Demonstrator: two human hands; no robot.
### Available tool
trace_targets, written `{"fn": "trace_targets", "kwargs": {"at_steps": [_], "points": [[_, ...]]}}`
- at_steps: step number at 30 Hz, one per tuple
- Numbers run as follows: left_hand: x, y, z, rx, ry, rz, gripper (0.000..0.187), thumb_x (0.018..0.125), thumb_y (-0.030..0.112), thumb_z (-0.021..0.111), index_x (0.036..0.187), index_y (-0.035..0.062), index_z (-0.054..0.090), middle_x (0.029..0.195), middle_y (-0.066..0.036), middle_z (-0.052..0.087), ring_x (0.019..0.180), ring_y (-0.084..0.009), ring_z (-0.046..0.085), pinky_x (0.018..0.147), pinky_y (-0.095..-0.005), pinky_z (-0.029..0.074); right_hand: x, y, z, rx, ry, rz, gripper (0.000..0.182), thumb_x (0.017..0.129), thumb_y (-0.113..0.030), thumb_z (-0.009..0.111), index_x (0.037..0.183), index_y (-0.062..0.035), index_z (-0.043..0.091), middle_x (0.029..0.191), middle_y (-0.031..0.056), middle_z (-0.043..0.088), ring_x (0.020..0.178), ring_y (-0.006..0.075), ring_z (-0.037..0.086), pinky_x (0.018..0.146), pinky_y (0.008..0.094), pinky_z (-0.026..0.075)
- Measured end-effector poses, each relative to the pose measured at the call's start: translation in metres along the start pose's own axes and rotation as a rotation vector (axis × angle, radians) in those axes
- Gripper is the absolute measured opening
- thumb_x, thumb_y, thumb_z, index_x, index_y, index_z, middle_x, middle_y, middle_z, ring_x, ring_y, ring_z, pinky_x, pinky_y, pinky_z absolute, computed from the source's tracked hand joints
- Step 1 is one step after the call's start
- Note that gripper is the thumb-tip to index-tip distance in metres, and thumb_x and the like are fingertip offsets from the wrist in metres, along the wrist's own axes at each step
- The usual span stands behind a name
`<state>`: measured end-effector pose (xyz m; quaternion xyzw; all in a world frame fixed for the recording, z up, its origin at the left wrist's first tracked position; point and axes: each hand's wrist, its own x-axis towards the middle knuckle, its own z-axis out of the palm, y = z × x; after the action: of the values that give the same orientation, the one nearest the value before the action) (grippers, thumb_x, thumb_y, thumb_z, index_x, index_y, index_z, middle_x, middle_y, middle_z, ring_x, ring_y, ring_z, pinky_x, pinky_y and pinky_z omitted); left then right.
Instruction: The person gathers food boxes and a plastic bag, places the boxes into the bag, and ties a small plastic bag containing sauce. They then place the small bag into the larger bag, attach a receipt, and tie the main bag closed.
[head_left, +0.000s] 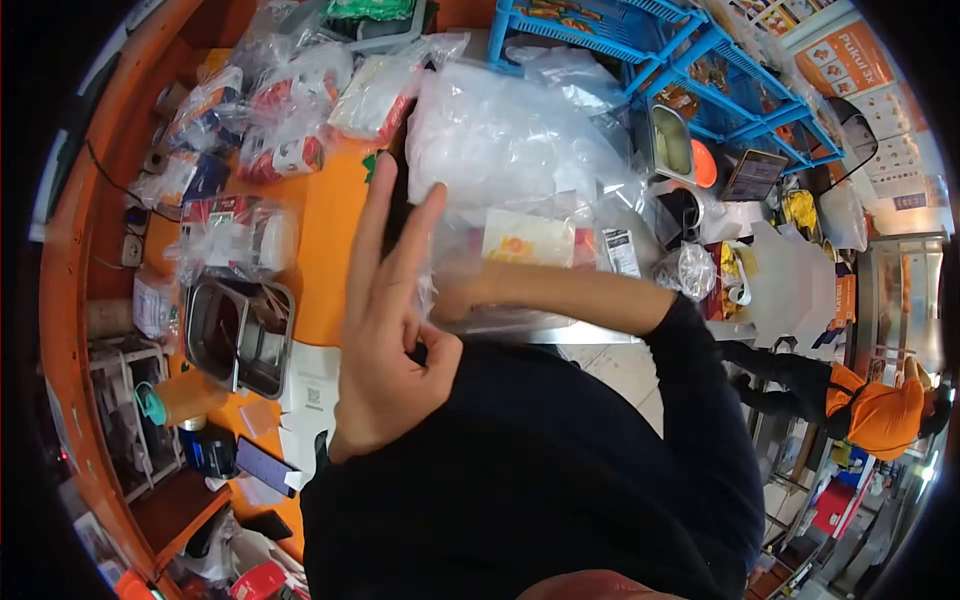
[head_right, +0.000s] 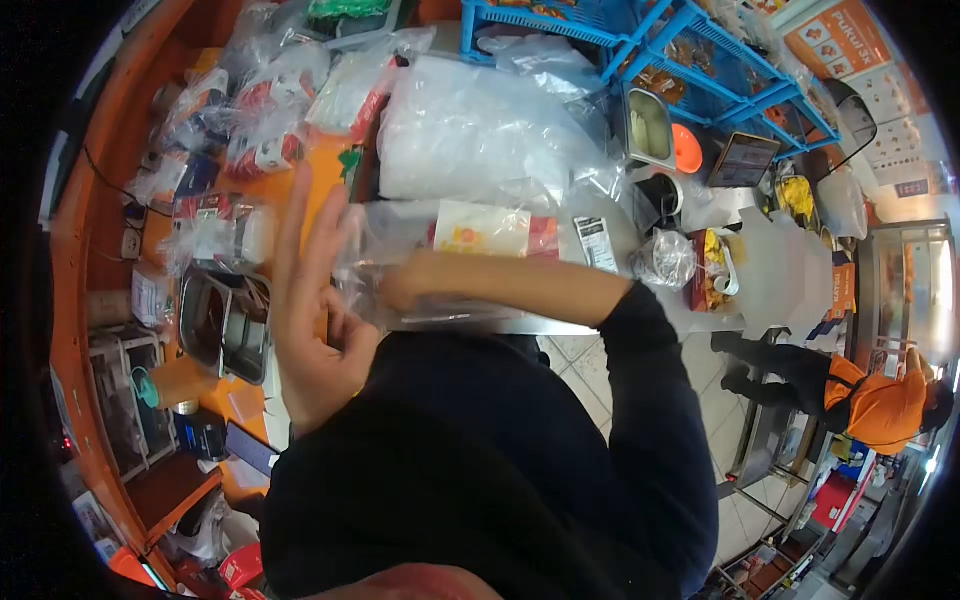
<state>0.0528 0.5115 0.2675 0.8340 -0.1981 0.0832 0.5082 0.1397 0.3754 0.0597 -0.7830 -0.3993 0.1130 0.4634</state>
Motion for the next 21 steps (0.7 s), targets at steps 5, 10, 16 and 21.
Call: {"fn": "trace_targets", "kwargs": {"at_steps": [5, 10, 16, 21], "points": [[-0.020, -0.017, -0.052, 0.140, -0.053, -0.076, 0.096, 0.065, 0.010, 0.083, 0.147, 0.0040, 0.033, 0.151, -0.019, 0.034, 0.136, -0.0328, 0.039, 0.100, -0.0381, 0.042, 0.000, 0.024, 0.015, -0.235, -0.164, -0.002, 0.032, 0.085, -0.023, 0.062, 0.113, -0.0070, 0.059, 0.105, 0.0126, 0.062, 0.098, 0.0301, 0.060, 0.083, 0.0414, 0.049], [-0.032, -0.084, -0.052, 0.373, -0.223, -0.273, 0.118, 0.056, 0.031, 0.089, 0.149, 0.0009, 0.024, 0.148, -0.021, 0.036, 0.137, -0.0362, 0.035, 0.110, -0.0433, 0.031, 0.000, 0.003, -0.023, -0.359, -0.369, 0.020, 0.038, 0.080, -0.023, 0.067, 0.115, -0.0085, 0.060, 0.111, 0.0131, 0.062, 0.106, 0.0327, 0.058, 0.089, 0.0421, 0.048], [0.009, -0.104, 0.063, 0.514, -0.354, 0.130, 0.105, 0.058, 0.045, 0.087, 0.138, -0.0030, 0.041, 0.135, -0.025, 0.047, 0.133, -0.0367, 0.037, 0.108, -0.0460, 0.031, -0.070, -0.128, -0.200, -0.522, -0.380, 0.255, 0.060, 0.068, -0.021, 0.080, 0.124, -0.0120, 0.061, 0.117, 0.0190, 0.061, 0.098, 0.0348, 0.061, 0.084, 0.0404, 0.047], [0.025, -0.125, 0.127, -0.260, -0.422, -0.038, 0.085, 0.066, 0.031, 0.085, 0.132, -0.0036, 0.045, 0.129, -0.018, 0.054, 0.130, -0.0277, 0.042, 0.110, -0.0423, 0.030, -0.184, -0.112, -0.230, 0.033, 0.210, -0.142, 0.117, 0.052, -0.031, 0.089, 0.148, -0.0057, 0.028, 0.143, 0.0187, 0.040, 0.131, 0.0332, 0.039, 0.103, 0.0418, 0.039]]}}
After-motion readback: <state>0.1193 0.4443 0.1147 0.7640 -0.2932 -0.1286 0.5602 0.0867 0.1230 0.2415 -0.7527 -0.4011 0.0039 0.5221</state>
